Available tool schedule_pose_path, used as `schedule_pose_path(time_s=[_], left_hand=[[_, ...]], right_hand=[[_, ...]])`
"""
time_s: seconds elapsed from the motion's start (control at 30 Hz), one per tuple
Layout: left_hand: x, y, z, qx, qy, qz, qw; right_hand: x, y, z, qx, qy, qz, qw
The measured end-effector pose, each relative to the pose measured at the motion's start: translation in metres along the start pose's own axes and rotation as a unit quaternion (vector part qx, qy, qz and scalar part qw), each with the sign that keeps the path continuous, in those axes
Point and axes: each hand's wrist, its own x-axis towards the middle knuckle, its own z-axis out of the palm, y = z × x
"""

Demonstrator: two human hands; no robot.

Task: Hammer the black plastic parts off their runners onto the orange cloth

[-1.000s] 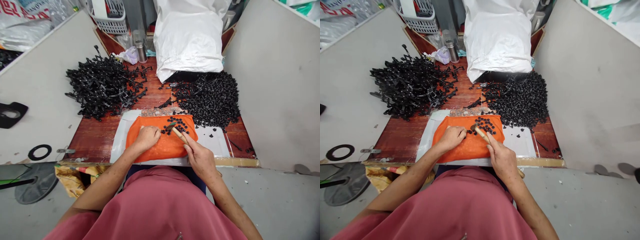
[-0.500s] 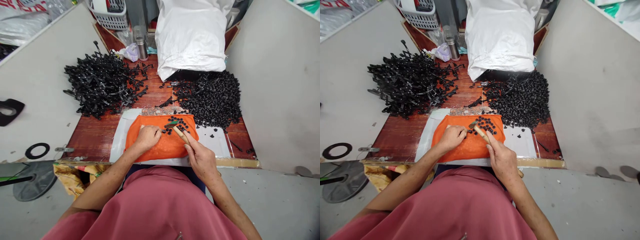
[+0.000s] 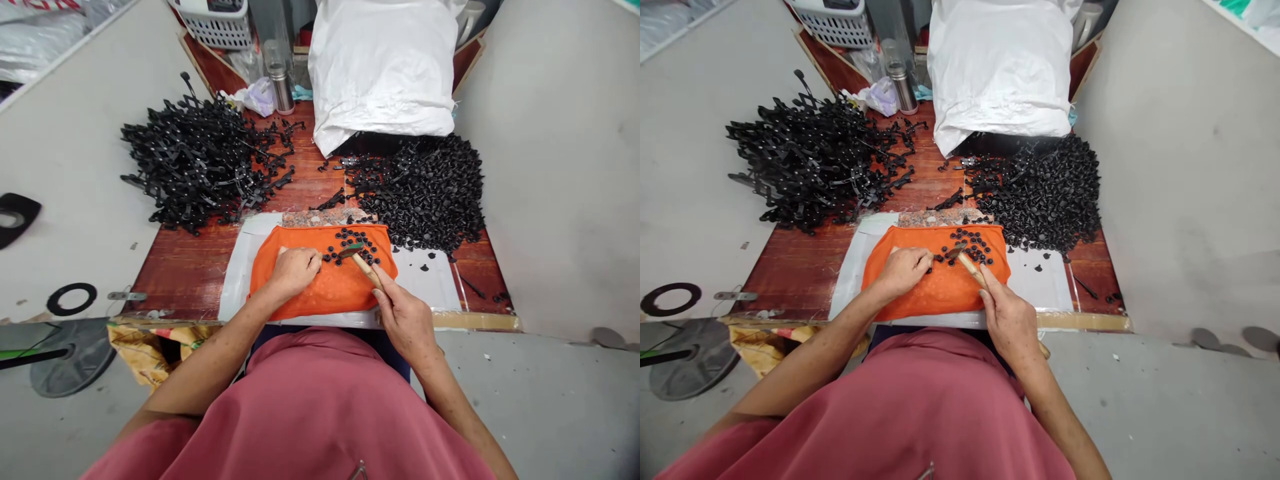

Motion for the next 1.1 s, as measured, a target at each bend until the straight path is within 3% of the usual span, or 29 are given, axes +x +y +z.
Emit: schedule_pose_path(time_s=[0.17,0.37,0.53,0.67,0.8,0.93,1.1], left_hand=[[0.001,0.001,-0.002,0.000,-0.017,-0.015,1.000],[-0.001,0.002,0.000,0.007,-0.011,-0.007,1.000],[0.000,-0.001,0.002,0.014,-0.009,-0.008,1.000],[0.001,-0.003,0.004,0.013,-0.003,-0.007,1.000],[-0.001,-0.002,0.005,0.030,0.001,-0.006,1.000],[-0.001,0.000,0.005,0.036,0.001,-0.008,0.999],[-0.001,-0.004,0.003,0.017,0.000,0.010,1.000]], right_hand=[[0.002,-0.001,-0.001,-0.035,-0.020,-0.022,0.999],[0.007,-0.014,-0.004,-0.011,0.046,-0.060,0.997],[0.009,-0.020,0.003,-0.104,-0.011,-0.042,0.994],[0.008,-0.019,0.005,-0.087,0.025,-0.041,0.995],[0.011,-0.022,0.005,-0.144,-0.038,-0.030,0.988],[0.014,-0.025,0.005,-0.130,-0.022,-0.041,0.990],[0.015,-0.024,0.010,-0.116,-0.065,-0.021,0.991]])
